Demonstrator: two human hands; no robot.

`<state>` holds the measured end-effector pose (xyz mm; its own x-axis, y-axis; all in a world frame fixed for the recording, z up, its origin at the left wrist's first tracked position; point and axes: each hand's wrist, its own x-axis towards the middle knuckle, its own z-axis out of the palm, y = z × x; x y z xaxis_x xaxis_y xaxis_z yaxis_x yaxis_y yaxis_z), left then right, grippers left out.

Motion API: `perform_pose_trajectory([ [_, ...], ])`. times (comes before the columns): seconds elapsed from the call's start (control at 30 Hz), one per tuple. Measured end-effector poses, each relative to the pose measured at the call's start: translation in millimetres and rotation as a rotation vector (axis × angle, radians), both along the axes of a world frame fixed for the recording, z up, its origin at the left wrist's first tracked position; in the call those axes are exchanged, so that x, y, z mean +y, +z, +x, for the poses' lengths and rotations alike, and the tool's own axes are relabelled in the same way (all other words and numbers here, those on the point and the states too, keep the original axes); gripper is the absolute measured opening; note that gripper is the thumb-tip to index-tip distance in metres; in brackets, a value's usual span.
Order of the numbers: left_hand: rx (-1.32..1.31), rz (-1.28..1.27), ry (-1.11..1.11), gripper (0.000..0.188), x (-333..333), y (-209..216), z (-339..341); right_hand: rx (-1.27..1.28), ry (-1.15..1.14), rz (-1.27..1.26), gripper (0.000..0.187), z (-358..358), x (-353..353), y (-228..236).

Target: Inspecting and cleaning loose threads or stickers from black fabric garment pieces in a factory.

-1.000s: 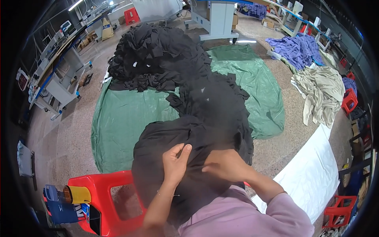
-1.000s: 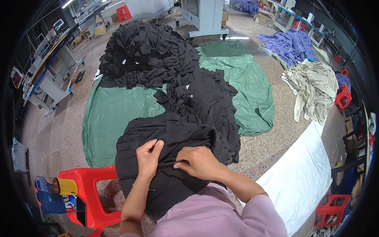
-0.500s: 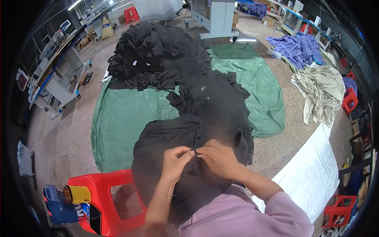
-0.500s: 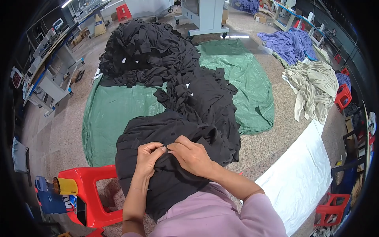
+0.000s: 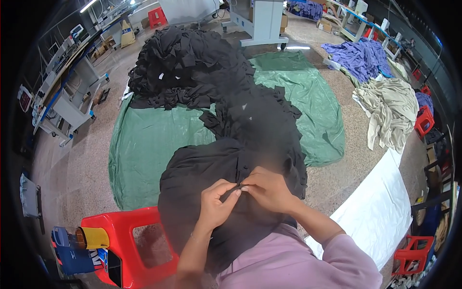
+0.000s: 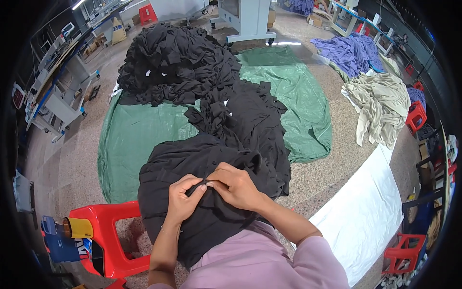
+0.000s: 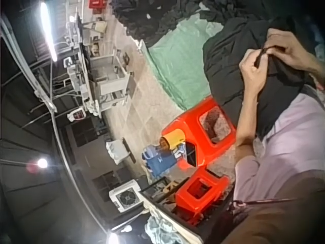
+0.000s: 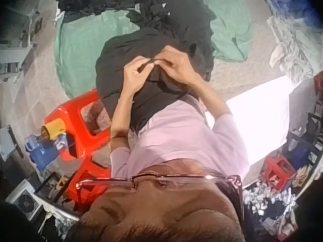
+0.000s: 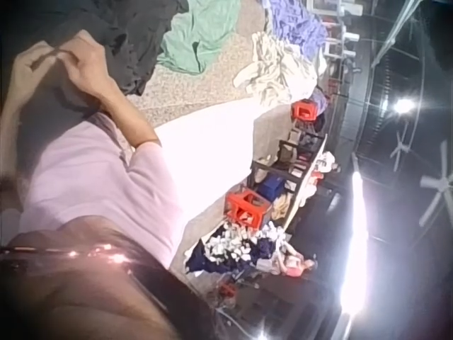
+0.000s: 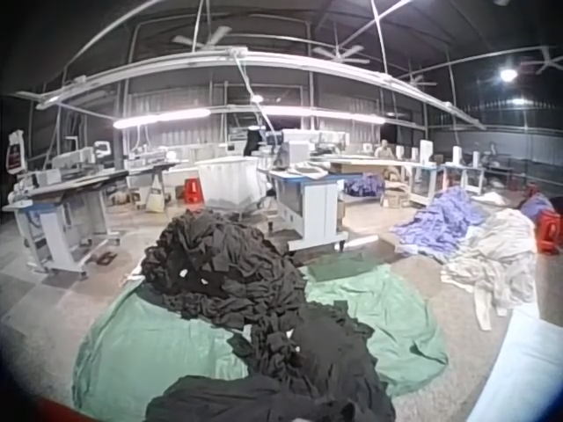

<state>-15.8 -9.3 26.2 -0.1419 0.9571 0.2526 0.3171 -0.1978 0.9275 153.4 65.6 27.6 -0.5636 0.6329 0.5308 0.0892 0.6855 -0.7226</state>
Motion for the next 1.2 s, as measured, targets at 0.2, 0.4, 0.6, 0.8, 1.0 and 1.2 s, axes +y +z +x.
perform_pose_trajectory([
  [0.2, -0.028, 0.032, 0.049, 0.005, -1, 0, 5, 0.099, 0.108, -0.637, 0.006, -4, 3, -5],
  [0.4, -0.082, 0.027, 0.106, 0.004, -4, -6, 9, 0.134, 0.172, -1.090, 0.008, -4, 10, -6],
  [0.6, -0.228, -0.063, 0.149, 0.002, -3, -1, 10, 0.126, 0.161, -1.093, 0.009, -3, 6, -7],
  [0.8, -0.528, -0.280, 0.162, 0.006, 3, 2, 4, 0.238, 0.189, -0.809, 0.010, -5, 0, -8],
  [1.0, -0.363, -0.513, 0.021, 0.043, 17, 0, -24, 0.051, 0.023, -0.042, 0.014, -5, -22, 11],
  [1.2, 0.247, -0.582, -0.366, 0.031, 42, 42, -20, -0.074, -0.015, 0.254, 0.020, -22, -47, 4],
])
